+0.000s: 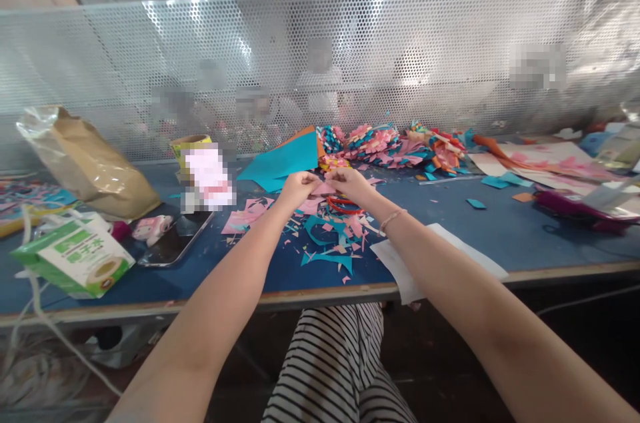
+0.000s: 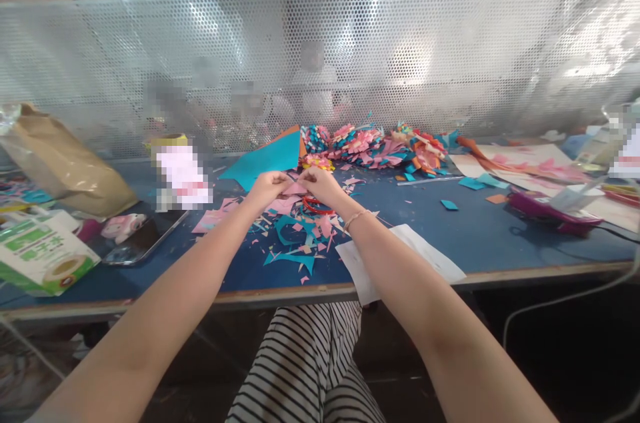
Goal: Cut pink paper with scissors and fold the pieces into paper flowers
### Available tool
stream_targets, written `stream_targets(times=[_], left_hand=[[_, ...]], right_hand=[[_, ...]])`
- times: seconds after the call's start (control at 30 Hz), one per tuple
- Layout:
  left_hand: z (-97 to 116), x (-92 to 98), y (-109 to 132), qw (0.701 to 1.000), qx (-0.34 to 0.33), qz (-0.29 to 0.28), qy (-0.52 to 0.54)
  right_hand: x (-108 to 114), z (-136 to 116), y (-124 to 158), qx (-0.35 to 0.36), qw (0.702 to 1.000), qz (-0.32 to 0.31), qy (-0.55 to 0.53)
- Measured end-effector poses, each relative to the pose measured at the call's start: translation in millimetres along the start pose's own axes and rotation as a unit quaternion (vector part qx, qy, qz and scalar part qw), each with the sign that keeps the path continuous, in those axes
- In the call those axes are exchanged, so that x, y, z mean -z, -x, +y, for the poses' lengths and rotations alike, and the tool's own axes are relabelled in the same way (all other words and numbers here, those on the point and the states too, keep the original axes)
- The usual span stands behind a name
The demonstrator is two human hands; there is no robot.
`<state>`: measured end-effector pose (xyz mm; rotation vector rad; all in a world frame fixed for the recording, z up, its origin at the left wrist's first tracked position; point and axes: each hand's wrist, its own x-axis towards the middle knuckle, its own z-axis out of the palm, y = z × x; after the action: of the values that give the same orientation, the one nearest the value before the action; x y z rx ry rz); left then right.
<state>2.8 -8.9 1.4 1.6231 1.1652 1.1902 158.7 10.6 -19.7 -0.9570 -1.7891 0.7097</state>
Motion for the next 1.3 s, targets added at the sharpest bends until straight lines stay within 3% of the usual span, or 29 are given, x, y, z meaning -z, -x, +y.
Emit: stream_targets(times=[0.2, 0.5, 0.87, 1.3], left_hand=[[-1, -0.3, 1, 0.999, 0.002, -0.005, -0.032], [-10, 1.8, -3, 0.998, -0.005, -0.038, -0.041], [-7, 0.8, 0, 0.993, -0.005, -0.047, -0.106], [-5, -0.2, 3, 0.990, 0.002, -0.055, -0.128]], right_hand=[[0, 1, 0, 0.007, 1.000, -0.003, 0.025], [0, -6, 3, 0.008, 0.995, -0.052, 0.079], [-1, -3, 5, 0.022, 0.982, -0.096, 0.158], [-2, 3, 5, 0.033, 0.979, -0.126, 0.156]])
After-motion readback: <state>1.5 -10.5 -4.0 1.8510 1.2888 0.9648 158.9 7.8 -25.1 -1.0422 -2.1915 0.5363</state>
